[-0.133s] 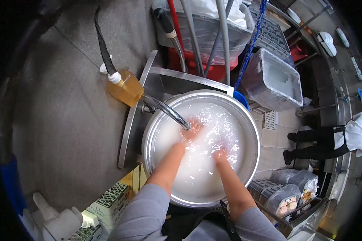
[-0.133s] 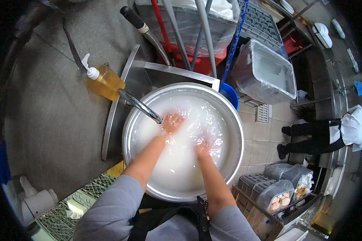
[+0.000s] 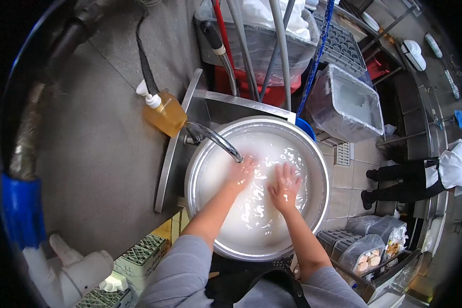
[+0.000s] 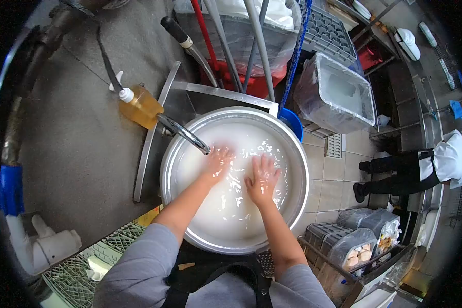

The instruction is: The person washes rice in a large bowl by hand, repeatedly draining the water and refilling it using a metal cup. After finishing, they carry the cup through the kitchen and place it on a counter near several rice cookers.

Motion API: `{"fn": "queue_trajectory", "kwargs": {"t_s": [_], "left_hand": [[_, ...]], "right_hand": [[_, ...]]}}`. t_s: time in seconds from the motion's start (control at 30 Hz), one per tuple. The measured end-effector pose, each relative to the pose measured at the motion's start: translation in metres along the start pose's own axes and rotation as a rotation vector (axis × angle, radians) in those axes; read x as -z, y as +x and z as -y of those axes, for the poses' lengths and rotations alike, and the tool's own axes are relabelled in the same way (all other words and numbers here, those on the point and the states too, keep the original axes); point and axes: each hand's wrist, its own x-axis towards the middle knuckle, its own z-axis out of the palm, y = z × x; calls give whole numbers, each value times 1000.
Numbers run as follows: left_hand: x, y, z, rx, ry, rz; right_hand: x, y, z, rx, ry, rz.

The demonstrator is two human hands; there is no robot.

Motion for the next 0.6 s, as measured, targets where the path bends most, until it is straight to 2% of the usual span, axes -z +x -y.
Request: {"fn": "queue_trajectory", "kwargs": {"t_s": [0.03,0.13,0.23,0.3,0.37,0.4,0.43,0.5,0.57,0.6], "left_hand": [[43,-17,-11,62,-101,56],[60,-42,-25,18,96,-106],[90,-53,-42,-126,28,142],[79,-64,-46,-256,9,168],[64,-80,-45,-421,107,118],[76,-86,-52,-423,90,134],[77,-84,-52,-274,21,285],[77,-78,-47,47,-124,582],[72,-88,-32,164,-339,357],[67,-94,-25,222,-445,240]], "right_hand": [[12,-8,14,64,-95,-164],[-1,-35,4,-71,311,-91],[31,-61,71,324,649,-122],[58,-69,112,550,670,-118],[46,-66,113,526,571,-115],[27,-57,102,481,569,-106],[7,-47,89,438,568,-94],[-28,-22,47,155,858,126],[-33,-26,27,145,273,-199],[-35,-31,23,127,170,-134]]}}
